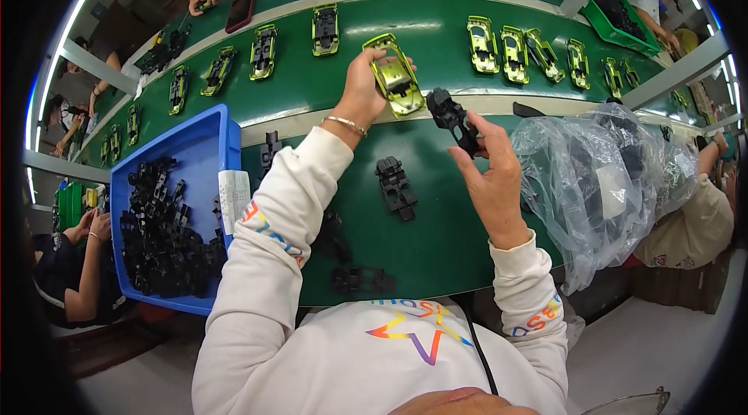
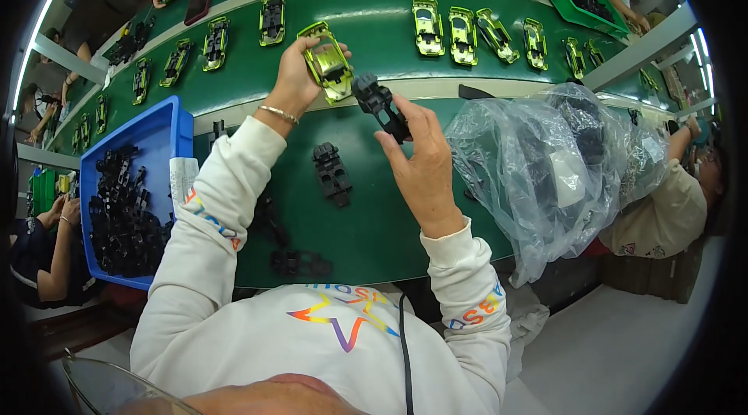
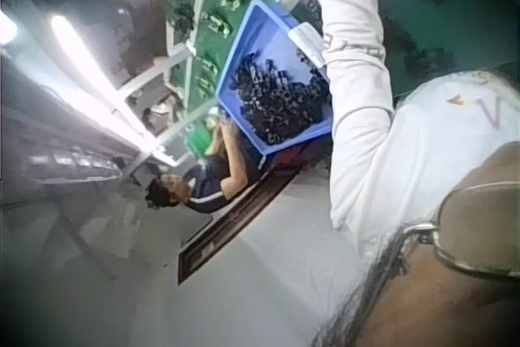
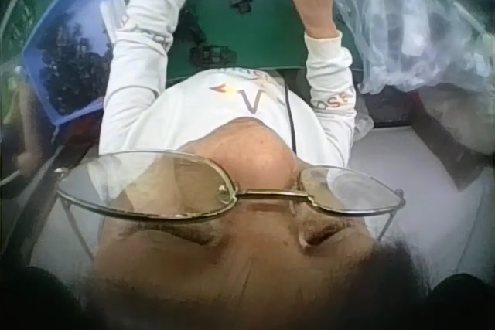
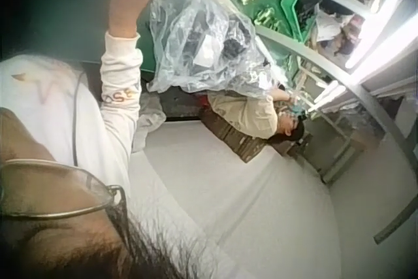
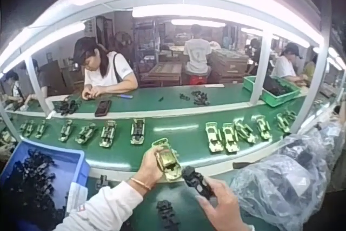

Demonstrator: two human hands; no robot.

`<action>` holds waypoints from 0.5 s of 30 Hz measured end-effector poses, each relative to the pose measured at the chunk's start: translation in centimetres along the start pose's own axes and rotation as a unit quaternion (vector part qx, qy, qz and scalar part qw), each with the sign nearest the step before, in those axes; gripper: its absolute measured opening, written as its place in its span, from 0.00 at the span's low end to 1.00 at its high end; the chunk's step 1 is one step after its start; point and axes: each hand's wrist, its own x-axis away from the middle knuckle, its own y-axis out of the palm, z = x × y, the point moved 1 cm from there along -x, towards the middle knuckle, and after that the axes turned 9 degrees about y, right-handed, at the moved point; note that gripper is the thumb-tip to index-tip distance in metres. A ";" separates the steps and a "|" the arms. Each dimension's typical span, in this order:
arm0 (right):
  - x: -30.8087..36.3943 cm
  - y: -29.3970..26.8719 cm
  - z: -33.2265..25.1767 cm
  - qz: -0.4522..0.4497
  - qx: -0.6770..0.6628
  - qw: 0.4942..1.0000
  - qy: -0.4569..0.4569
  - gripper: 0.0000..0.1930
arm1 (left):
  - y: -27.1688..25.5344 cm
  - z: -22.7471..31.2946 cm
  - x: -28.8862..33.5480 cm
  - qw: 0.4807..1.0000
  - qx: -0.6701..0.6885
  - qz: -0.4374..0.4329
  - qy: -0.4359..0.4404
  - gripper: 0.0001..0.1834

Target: The person assembles toy cars by fitting plastic interior components into toy car bodies by hand and placing the assembled car bodies onto the assembly line.

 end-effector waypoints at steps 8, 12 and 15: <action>-1.9 1.9 -2.1 0.078 0.088 0.980 -0.160 0.21 | 2.8 -0.3 6.8 0.994 0.052 -0.100 -0.004 0.21; -1.7 2.3 -2.1 0.106 0.167 0.962 -0.187 0.21 | 3.9 -0.8 8.7 0.992 0.011 -0.123 0.030 0.27; -1.5 2.7 -2.1 0.108 0.150 0.966 -0.179 0.21 | 4.3 -1.0 9.5 0.990 -0.022 -0.127 0.062 0.27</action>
